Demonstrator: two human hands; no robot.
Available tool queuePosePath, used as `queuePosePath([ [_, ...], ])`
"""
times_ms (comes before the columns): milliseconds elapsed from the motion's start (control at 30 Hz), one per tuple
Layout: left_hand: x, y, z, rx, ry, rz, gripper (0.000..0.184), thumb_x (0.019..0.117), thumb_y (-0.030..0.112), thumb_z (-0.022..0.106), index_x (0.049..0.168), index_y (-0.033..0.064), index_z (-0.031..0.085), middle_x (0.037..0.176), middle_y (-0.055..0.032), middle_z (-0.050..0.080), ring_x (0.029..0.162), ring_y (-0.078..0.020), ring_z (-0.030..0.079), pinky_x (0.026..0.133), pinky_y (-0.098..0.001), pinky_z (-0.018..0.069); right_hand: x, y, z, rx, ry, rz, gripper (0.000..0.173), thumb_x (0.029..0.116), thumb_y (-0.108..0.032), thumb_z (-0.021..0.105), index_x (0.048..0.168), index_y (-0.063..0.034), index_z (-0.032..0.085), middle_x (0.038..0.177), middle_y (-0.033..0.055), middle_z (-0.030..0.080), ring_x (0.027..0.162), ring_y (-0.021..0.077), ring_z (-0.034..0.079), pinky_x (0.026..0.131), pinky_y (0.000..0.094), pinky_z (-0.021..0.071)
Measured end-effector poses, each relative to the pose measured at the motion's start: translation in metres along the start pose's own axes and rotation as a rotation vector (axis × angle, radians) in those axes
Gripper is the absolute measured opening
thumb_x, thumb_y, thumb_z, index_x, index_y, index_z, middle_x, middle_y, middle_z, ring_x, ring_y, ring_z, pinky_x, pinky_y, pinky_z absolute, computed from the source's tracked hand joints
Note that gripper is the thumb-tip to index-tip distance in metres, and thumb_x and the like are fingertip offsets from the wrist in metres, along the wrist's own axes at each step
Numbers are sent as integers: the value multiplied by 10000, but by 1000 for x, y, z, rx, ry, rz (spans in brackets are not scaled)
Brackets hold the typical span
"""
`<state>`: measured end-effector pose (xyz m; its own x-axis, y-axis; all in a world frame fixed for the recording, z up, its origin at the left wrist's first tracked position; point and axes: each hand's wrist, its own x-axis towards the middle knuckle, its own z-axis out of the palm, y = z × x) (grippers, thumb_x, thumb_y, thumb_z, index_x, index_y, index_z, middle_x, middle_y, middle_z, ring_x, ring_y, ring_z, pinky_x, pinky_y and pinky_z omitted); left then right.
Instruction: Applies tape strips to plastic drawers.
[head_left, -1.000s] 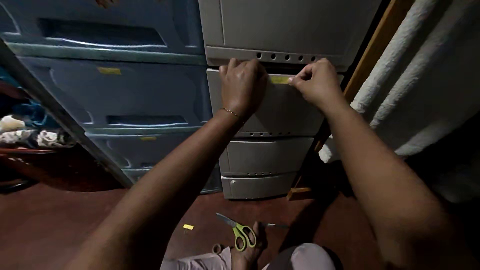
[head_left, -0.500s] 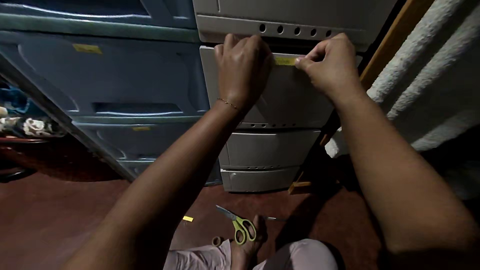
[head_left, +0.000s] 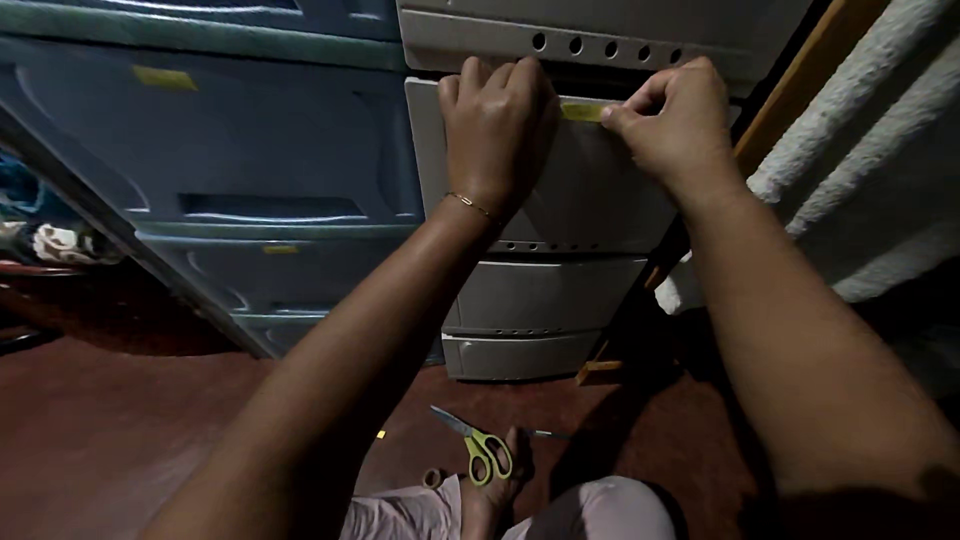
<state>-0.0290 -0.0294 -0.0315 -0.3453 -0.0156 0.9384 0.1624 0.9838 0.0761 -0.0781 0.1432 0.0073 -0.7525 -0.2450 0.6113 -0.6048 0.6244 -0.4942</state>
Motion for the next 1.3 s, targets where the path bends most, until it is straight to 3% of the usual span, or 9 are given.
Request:
queuePosePath([
  [500,4,2,6,56,33,-8,201,975,222,563,952,80,704,932,-81,732,1022,-317,639,840,-499,387,1,-8,-3,-72,-23,44,312,957,-283,727,1062,10,707,1273,198,581,1195,282,555,997,430,454],
  [700,9,9,-5,39,-79,-88,234,964,251,576,1042,68,700,1083,-111,721,1149,-336,604,894,-533,384,1,-8,-9,-150,-37,37,420,954,-336,737,1078,61,679,1238,246,598,1190,341,563,1003,486,451],
  [767,12,4,-14,-17,-97,-130,422,924,339,663,1175,1,652,1206,-192,662,1202,-391,576,940,-594,401,3,5,-14,-167,-17,10,582,920,-431,765,1085,110,631,1239,290,573,1194,384,551,1018,522,433],
  [800,14,-1,-16,-38,-86,-154,485,898,382,700,1180,-7,631,1223,-207,645,1207,-398,572,949,-602,403,4,12,-15,-154,-11,3,600,913,-445,769,1089,109,620,1259,287,544,1193,378,541,1017,513,431],
  [900,9,-17,-15,-84,-53,-142,361,929,341,678,1074,14,623,1141,-197,635,1136,-393,576,915,-579,398,7,28,-16,-62,-28,-57,465,951,-349,745,1125,63,618,1269,255,526,1150,335,556,985,473,458],
  [967,7,-14,-13,-96,-26,-152,300,946,298,659,1069,25,646,1126,-181,646,1119,-385,581,924,-585,400,8,35,-18,17,-31,-49,443,958,-358,732,1129,36,625,1265,227,537,1101,291,591,941,443,509],
  [1033,3,-8,-8,-77,25,-158,431,936,427,656,1082,22,658,1119,-195,644,1114,-408,576,931,-590,389,4,24,-14,59,-4,15,583,893,-482,776,1115,34,621,1297,226,513,1135,301,554,949,466,473],
  [1133,-4,2,2,-12,82,-174,689,821,674,693,1126,56,676,1156,-205,616,1130,-428,555,954,-594,388,-1,9,0,-2,95,68,739,788,-593,825,1114,32,606,1311,236,491,1120,326,567,928,489,487],
  [1300,-9,2,20,-1,154,-208,589,795,619,748,1084,107,703,1217,-173,608,1182,-414,527,973,-597,349,3,17,17,-23,205,9,763,749,-586,855,1112,29,587,1269,228,487,1047,307,576,875,457,503],
])
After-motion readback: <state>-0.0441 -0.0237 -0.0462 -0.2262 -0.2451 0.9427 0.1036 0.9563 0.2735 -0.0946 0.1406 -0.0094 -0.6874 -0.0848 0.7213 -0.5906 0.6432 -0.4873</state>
